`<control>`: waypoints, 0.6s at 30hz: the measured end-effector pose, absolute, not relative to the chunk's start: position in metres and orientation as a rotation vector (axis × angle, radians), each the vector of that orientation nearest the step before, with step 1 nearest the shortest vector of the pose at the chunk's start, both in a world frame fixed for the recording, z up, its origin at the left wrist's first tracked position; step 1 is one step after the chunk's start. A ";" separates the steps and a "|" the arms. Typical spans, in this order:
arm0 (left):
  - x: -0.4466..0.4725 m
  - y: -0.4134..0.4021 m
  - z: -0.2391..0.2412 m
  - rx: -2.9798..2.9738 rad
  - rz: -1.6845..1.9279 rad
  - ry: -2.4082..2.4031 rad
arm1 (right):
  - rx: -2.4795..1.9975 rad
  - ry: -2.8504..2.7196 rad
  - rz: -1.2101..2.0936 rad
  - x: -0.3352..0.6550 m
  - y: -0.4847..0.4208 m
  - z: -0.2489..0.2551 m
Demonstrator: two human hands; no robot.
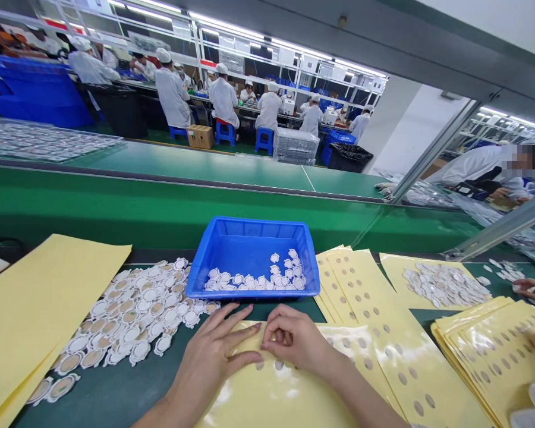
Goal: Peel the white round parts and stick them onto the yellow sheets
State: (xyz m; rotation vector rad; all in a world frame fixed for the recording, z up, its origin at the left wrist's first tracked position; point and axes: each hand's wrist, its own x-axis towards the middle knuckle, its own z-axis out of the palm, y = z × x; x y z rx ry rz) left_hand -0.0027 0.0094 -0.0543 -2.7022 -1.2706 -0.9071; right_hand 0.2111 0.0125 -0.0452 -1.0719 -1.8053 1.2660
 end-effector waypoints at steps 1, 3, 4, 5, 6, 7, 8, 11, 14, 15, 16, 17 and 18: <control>-0.004 0.008 -0.051 -2.676 -1.000 -1.249 | -1.098 -1.760 1.292 0.211 0.014 -0.045; -0.009 0.005 -0.037 -2.622 -1.205 -1.175 | -1.142 -1.647 1.376 0.211 0.017 -0.044; -0.012 0.006 -0.028 -2.587 -1.285 -1.128 | -1.148 -1.591 1.426 0.211 0.018 -0.043; -0.015 0.010 -0.017 -2.538 -1.336 -1.097 | -1.143 -1.538 1.470 0.212 0.020 -0.043; -0.018 0.016 -0.005 -2.495 -1.339 -1.097 | -1.131 -1.491 1.504 0.212 0.021 -0.043; -0.020 0.025 0.006 -2.466 -1.275 -1.156 | -1.117 -1.455 1.530 0.213 0.022 -0.043; -0.020 0.036 0.016 -2.460 -1.152 -1.265 | -1.107 -1.428 1.548 0.213 0.022 -0.043; -0.015 0.076 0.035 -2.587 -0.580 -1.587 | -1.106 -1.381 1.570 0.214 0.024 -0.042; -0.004 0.110 0.036 -2.721 -0.299 -1.596 | -1.115 -1.361 1.580 0.214 0.025 -0.042; -0.001 0.118 0.034 -2.752 -0.244 -1.594 | -1.116 -1.357 1.582 0.214 0.025 -0.041; 0.002 0.124 0.031 -2.775 -0.202 -1.601 | -1.116 -1.354 1.585 0.213 0.025 -0.041; 0.003 0.129 0.028 -2.793 -0.176 -1.614 | -1.116 -1.352 1.585 0.213 0.025 -0.041; 0.004 0.133 0.027 -2.809 -0.165 -1.629 | -1.116 -1.350 1.582 0.213 0.024 -0.041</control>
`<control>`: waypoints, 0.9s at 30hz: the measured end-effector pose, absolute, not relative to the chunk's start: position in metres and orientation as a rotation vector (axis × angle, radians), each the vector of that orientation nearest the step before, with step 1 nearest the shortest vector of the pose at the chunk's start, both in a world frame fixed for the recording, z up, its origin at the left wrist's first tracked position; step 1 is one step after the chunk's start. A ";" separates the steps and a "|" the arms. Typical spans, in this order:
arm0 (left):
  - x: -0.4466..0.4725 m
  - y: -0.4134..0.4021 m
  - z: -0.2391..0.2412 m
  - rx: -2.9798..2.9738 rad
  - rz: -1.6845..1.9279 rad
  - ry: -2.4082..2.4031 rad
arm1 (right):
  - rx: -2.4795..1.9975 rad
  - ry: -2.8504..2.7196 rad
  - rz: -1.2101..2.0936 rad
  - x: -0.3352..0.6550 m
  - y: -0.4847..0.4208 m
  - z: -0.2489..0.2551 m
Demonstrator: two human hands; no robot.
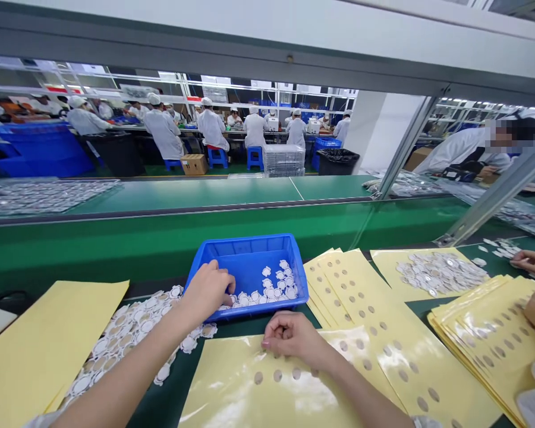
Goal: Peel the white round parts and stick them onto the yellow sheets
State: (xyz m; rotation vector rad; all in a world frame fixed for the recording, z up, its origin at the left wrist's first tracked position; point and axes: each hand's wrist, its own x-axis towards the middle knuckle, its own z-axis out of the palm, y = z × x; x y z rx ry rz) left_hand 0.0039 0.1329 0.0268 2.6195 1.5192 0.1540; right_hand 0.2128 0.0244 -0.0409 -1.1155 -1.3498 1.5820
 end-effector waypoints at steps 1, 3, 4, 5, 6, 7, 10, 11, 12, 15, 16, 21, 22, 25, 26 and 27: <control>0.004 0.136 0.026 2.599 0.156 1.512 | -1.113 -1.347 1.579 0.212 0.024 -0.041; 0.005 0.137 0.028 2.554 0.198 1.492 | -1.106 -1.338 1.580 0.212 0.024 -0.040; 0.006 0.135 0.031 2.527 0.240 1.485 | -1.102 -1.327 1.590 0.212 0.024 -0.040; 0.008 0.130 0.034 2.497 0.295 1.485 | -1.098 -1.308 1.606 0.213 0.024 -0.039; 0.011 0.122 0.037 2.474 0.351 1.495 | -1.093 -1.280 1.634 0.213 0.025 -0.039; 0.016 0.110 0.039 2.430 0.458 1.519 | -1.085 -1.249 1.666 0.214 0.025 -0.039; 0.032 0.060 0.034 1.997 1.100 1.557 | -1.023 -1.148 1.746 0.218 0.027 -0.036; 0.037 0.041 0.028 1.738 1.298 1.484 | -0.985 -1.117 1.753 0.219 0.027 -0.035; 0.041 0.024 0.019 1.585 1.258 1.376 | -0.943 -1.087 1.756 0.221 0.028 -0.033; 0.048 -0.007 -0.010 1.264 1.106 1.292 | -0.865 -1.031 1.753 0.224 0.028 -0.031; 0.048 -0.010 -0.019 1.186 1.076 1.291 | -0.866 -1.035 1.750 0.224 0.028 -0.031; 0.045 -0.001 -0.039 0.969 1.016 1.254 | -0.997 -1.105 1.685 0.217 0.027 -0.036; 0.045 0.001 -0.039 0.953 1.003 1.246 | -1.031 -1.100 1.670 0.215 0.026 -0.037; 0.044 0.002 -0.038 0.944 0.981 1.235 | -1.109 -1.063 1.621 0.208 0.023 -0.040; 0.044 0.001 -0.038 0.943 0.982 1.232 | -1.124 -1.059 1.605 0.206 0.022 -0.041; 0.044 0.001 -0.039 0.941 0.988 1.228 | -1.134 -1.061 1.594 0.204 0.021 -0.042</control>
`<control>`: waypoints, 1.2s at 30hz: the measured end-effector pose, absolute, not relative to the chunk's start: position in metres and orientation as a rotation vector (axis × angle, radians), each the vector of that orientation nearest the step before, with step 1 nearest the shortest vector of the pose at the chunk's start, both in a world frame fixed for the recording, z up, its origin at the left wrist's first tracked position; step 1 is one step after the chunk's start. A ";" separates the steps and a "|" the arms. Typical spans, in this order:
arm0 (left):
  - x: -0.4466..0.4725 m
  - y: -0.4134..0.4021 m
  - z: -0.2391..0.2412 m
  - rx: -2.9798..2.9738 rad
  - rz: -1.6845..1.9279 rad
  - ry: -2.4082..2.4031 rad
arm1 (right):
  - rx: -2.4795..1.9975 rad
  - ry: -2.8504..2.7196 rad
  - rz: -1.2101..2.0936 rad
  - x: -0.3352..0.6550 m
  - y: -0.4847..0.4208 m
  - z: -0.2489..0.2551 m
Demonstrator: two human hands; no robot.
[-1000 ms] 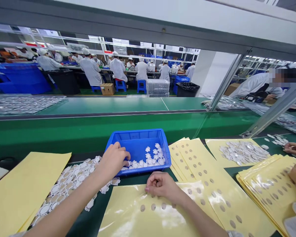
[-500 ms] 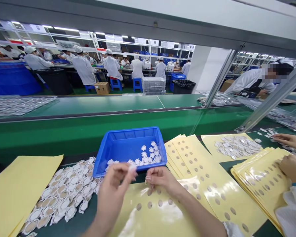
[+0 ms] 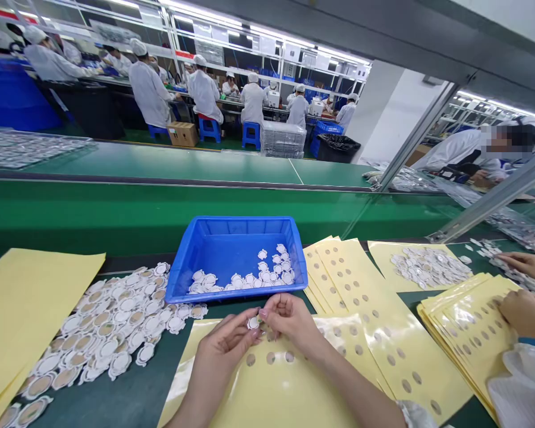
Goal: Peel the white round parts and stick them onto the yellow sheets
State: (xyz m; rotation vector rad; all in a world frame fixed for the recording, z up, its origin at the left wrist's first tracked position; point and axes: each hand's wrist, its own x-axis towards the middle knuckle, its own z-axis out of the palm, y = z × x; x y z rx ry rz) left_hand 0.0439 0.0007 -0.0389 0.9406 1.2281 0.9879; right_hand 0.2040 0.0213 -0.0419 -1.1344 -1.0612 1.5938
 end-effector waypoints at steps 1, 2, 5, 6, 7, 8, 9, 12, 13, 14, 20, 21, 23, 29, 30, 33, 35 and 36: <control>0.044 0.000 -0.040 0.938 0.992 1.223 | -1.141 -1.068 1.588 0.203 0.020 -0.043; 0.044 0.000 -0.041 0.938 0.991 1.218 | -1.146 -1.077 1.583 0.202 0.020 -0.045; 0.045 0.001 -0.042 0.936 0.981 1.215 | -1.160 -1.106 1.555 0.199 0.019 -0.050; 0.045 0.001 -0.042 0.929 0.978 1.209 | -1.163 -1.113 1.547 0.199 0.019 -0.052; 0.046 0.001 -0.042 0.913 0.980 1.200 | -1.162 -1.119 1.541 0.199 0.019 -0.053; 0.047 0.001 -0.041 0.892 0.990 1.188 | -1.159 -1.123 1.538 0.199 0.018 -0.054; 0.047 0.001 -0.040 0.870 1.001 1.174 | -1.154 -1.127 1.537 0.199 0.018 -0.055; 0.048 0.001 -0.039 0.836 1.019 1.158 | -1.144 -1.141 1.524 0.199 0.018 -0.056; 0.048 0.001 -0.039 0.837 1.020 1.162 | -1.144 -1.145 1.520 0.199 0.018 -0.056; 0.048 0.001 -0.039 0.843 1.015 1.167 | -1.147 -1.148 1.518 0.199 0.018 -0.056; 0.046 0.000 -0.040 0.908 0.980 1.209 | -1.189 -1.165 1.504 0.200 0.017 -0.050; 0.046 -0.001 -0.040 0.913 0.980 1.216 | -1.195 -1.165 1.506 0.200 0.017 -0.050; 0.047 -0.001 -0.040 0.908 0.991 1.218 | -1.200 -1.163 1.509 0.200 0.017 -0.049; 0.049 0.000 -0.041 0.850 1.020 1.179 | -1.199 -1.183 1.486 0.200 0.017 -0.054; 0.049 0.001 -0.041 0.850 1.019 1.180 | -1.201 -1.187 1.483 0.200 0.017 -0.055; 0.048 0.001 -0.043 0.852 1.019 1.177 | -1.205 -1.194 1.481 0.201 0.017 -0.056; 0.048 0.001 -0.043 0.849 1.021 1.173 | -1.195 -1.183 1.496 0.201 0.017 -0.056; 0.048 0.001 -0.044 0.850 1.017 1.173 | -1.185 -1.174 1.507 0.201 0.017 -0.055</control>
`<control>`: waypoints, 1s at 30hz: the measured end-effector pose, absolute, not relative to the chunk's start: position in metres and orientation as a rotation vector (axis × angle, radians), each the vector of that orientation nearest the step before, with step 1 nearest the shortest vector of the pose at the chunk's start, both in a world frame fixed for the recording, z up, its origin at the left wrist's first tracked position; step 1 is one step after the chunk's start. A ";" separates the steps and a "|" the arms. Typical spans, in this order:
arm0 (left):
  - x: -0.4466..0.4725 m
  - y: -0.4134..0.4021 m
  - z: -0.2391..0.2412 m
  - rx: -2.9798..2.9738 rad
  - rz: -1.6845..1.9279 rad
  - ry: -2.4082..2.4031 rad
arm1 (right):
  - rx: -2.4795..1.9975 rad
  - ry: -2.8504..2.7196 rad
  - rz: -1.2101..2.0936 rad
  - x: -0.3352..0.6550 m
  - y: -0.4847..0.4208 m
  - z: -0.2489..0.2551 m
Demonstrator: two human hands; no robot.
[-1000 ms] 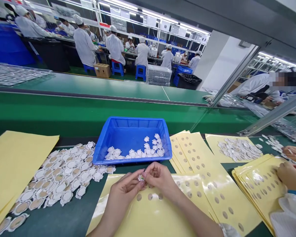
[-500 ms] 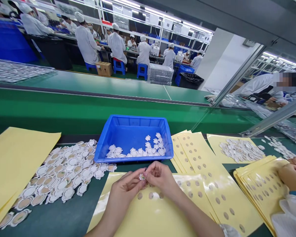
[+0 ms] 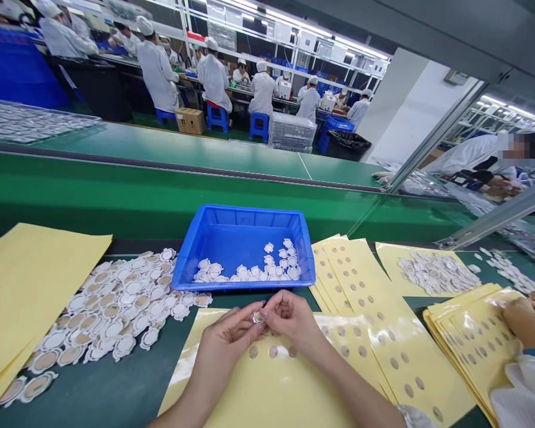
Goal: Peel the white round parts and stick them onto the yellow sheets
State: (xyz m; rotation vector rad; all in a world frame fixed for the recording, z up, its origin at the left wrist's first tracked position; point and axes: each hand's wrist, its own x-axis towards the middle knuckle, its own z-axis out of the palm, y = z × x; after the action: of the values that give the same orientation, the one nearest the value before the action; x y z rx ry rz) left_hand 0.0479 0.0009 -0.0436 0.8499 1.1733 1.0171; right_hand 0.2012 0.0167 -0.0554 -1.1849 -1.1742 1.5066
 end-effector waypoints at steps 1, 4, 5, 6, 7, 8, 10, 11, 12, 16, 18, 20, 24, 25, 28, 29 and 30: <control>0.048 0.001 -0.044 0.854 1.012 1.177 | -1.175 -1.163 1.515 0.201 0.016 -0.055; 0.047 0.000 -0.045 0.869 0.992 1.199 | -1.152 -1.142 1.534 0.201 0.016 -0.053; 0.047 0.000 -0.045 0.870 0.990 1.204 | -1.150 -1.137 1.539 0.201 0.016 -0.052; 0.047 0.000 -0.044 0.868 0.991 1.207 | -1.152 -1.132 1.543 0.201 0.016 -0.051; 0.047 0.000 -0.044 0.862 0.992 1.207 | -1.158 -1.127 1.548 0.202 0.016 -0.050; 0.047 0.000 -0.044 0.854 0.993 1.206 | -1.166 -1.120 1.554 0.202 0.017 -0.049; 0.048 -0.001 -0.042 0.842 0.993 1.206 | -1.178 -1.108 1.562 0.202 0.017 -0.046; 0.048 -0.001 -0.042 0.843 0.990 1.209 | -1.179 -1.105 1.566 0.202 0.017 -0.045; 0.048 -0.001 -0.042 0.849 0.985 1.212 | -1.177 -1.103 1.570 0.202 0.017 -0.044; 0.048 0.000 -0.043 0.901 0.972 1.224 | -1.189 -1.104 1.563 0.200 0.016 -0.043; 0.047 0.000 -0.044 0.911 0.974 1.232 | -1.186 -1.095 1.563 0.199 0.016 -0.043; 0.048 0.000 -0.044 0.904 0.978 1.234 | -1.177 -1.084 1.568 0.199 0.016 -0.042; 0.049 -0.001 -0.041 0.860 0.993 1.216 | -1.174 -1.081 1.564 0.198 0.017 -0.041; 0.049 -0.001 -0.040 0.853 1.000 1.214 | -1.171 -1.083 1.566 0.198 0.017 -0.041; 0.050 -0.001 -0.039 0.850 1.012 1.210 | -1.162 -1.090 1.566 0.198 0.017 -0.043; 0.050 -0.001 -0.039 0.851 1.010 1.207 | -1.164 -1.093 1.562 0.198 0.017 -0.044; 0.049 0.000 -0.040 0.853 1.008 1.203 | -1.169 -1.098 1.555 0.198 0.017 -0.045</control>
State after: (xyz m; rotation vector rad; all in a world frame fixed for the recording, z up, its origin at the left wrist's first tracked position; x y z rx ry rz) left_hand 0.0493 -0.0004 -0.0395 0.8534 1.2031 1.0081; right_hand 0.1982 0.0169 -0.0447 -1.1685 -1.0984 1.5552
